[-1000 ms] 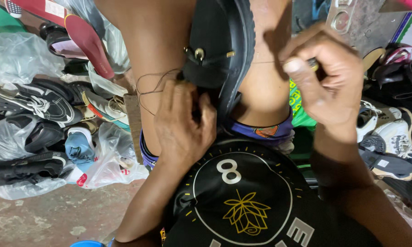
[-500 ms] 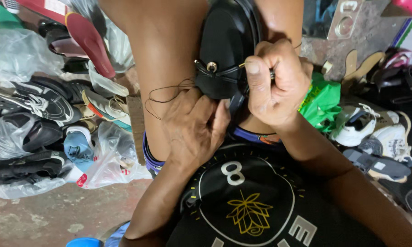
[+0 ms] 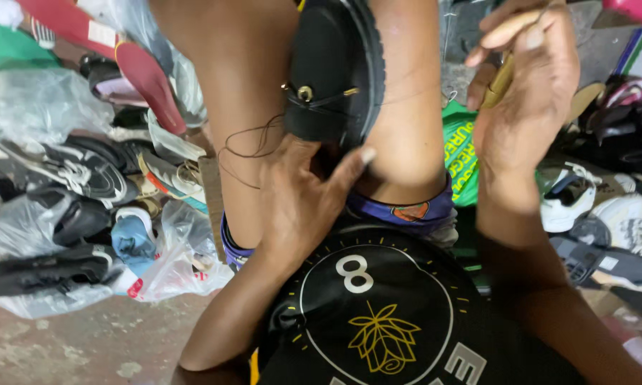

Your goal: The person hand-stitches a black shoe, pulling a needle and thread through the edge where the upper meets the sole while holding the shoe on their lap. They repeatedly pass the needle through the shoe, pull the thread taut, and reposition the shoe to continue stitching along the edge.

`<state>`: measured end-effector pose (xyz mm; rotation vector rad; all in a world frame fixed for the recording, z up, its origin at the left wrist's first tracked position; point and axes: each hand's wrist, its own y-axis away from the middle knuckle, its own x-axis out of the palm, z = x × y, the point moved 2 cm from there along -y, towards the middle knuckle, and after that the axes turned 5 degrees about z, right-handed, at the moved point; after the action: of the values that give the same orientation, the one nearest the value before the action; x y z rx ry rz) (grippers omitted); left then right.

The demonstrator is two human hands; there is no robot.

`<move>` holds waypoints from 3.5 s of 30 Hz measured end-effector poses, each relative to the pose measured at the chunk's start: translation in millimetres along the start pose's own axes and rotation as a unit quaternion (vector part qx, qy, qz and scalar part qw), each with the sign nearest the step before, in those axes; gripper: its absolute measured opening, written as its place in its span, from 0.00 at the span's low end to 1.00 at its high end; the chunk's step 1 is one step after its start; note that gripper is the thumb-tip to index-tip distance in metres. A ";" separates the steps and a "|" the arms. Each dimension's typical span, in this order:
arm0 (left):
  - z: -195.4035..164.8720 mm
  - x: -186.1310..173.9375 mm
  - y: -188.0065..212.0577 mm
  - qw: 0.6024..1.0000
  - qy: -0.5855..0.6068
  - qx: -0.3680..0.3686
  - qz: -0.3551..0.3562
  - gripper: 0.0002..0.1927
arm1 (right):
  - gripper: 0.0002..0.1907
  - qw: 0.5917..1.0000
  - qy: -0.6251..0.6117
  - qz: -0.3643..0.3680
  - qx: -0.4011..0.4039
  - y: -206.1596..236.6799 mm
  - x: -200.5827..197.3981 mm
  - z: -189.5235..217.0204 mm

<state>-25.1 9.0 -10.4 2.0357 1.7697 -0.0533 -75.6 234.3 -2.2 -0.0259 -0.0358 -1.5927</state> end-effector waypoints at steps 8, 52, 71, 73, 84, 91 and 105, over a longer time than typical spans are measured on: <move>12.9 3.2 -2.7 0.977 0.205 0.032 0.059 0.14 | 0.12 0.933 0.285 0.218 -0.043 26.6 9.5 14.9; 30.5 -9.4 15.8 0.992 0.076 0.100 0.001 0.06 | 0.04 0.758 0.521 0.375 -0.114 -27.5 41.6 37.6; 35.3 -57.0 29.2 0.964 -0.203 0.170 -0.038 0.21 | 0.05 0.892 0.316 0.322 0.025 -14.9 5.5 -1.6; 32.3 -49.2 24.5 0.959 -0.222 0.162 -0.074 0.14 | 0.04 0.898 0.310 0.308 0.048 -14.0 0.8 -4.0; 46.6 -44.9 42.7 0.795 0.602 0.066 0.019 0.06 | 0.02 0.909 0.288 0.292 0.069 -9.8 7.4 3.6; 22.5 -10.0 26.0 0.985 0.171 -0.028 -0.002 0.10 | 0.04 0.873 0.364 0.325 -0.019 -12.9 17.5 26.4; 20.1 9.6 4.8 0.969 0.244 -0.027 0.012 0.08 | 0.04 0.742 0.437 0.491 -0.133 -62.9 21.0 49.4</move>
<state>-13.7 10.5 -30.1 2.1576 1.9931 0.5419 -139.3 216.7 47.6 0.4224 0.8235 -0.4065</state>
